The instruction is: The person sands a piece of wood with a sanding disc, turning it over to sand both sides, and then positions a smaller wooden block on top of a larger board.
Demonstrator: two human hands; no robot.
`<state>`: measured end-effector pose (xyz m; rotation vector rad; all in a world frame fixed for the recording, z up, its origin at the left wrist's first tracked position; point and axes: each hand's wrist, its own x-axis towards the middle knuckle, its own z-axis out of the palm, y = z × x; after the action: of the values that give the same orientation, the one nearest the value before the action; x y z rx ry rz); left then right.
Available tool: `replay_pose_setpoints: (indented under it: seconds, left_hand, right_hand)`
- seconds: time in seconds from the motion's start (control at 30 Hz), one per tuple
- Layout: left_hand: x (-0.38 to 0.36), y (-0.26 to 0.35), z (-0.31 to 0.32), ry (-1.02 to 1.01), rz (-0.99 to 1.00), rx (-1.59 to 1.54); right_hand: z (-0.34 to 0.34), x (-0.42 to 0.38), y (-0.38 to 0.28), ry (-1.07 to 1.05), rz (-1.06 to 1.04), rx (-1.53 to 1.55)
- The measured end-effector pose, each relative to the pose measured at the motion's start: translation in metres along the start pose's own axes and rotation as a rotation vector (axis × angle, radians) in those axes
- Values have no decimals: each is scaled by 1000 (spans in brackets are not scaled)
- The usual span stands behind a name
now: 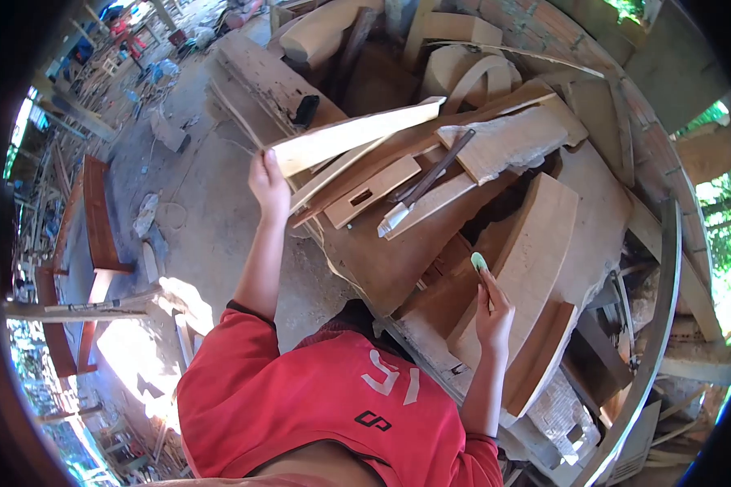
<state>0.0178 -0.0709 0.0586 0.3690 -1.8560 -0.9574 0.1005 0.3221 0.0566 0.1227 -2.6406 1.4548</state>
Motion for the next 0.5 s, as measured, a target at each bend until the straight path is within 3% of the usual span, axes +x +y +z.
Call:
replay_pose_setpoints:
  seconds: [0.13,0.2,0.27,0.33,0.5]
  left_hand:
    - [11,25,0,2,-151,-238]
    - [8,43,0,-54,-172,-328]
    - [1,70,3,-114,-191,-415]
    - [-15,87,10,-182,-217,-494]
    - [-56,116,24,-453,247,-439]
  right_hand:
    - [-12,-3,-11,58,95,20]
    - [-17,-5,-1,190,-58,38]
    - [-33,-3,-6,270,-53,46]
    - [-52,-2,-10,494,-60,51]
    - [-82,20,-5,514,-230,16]
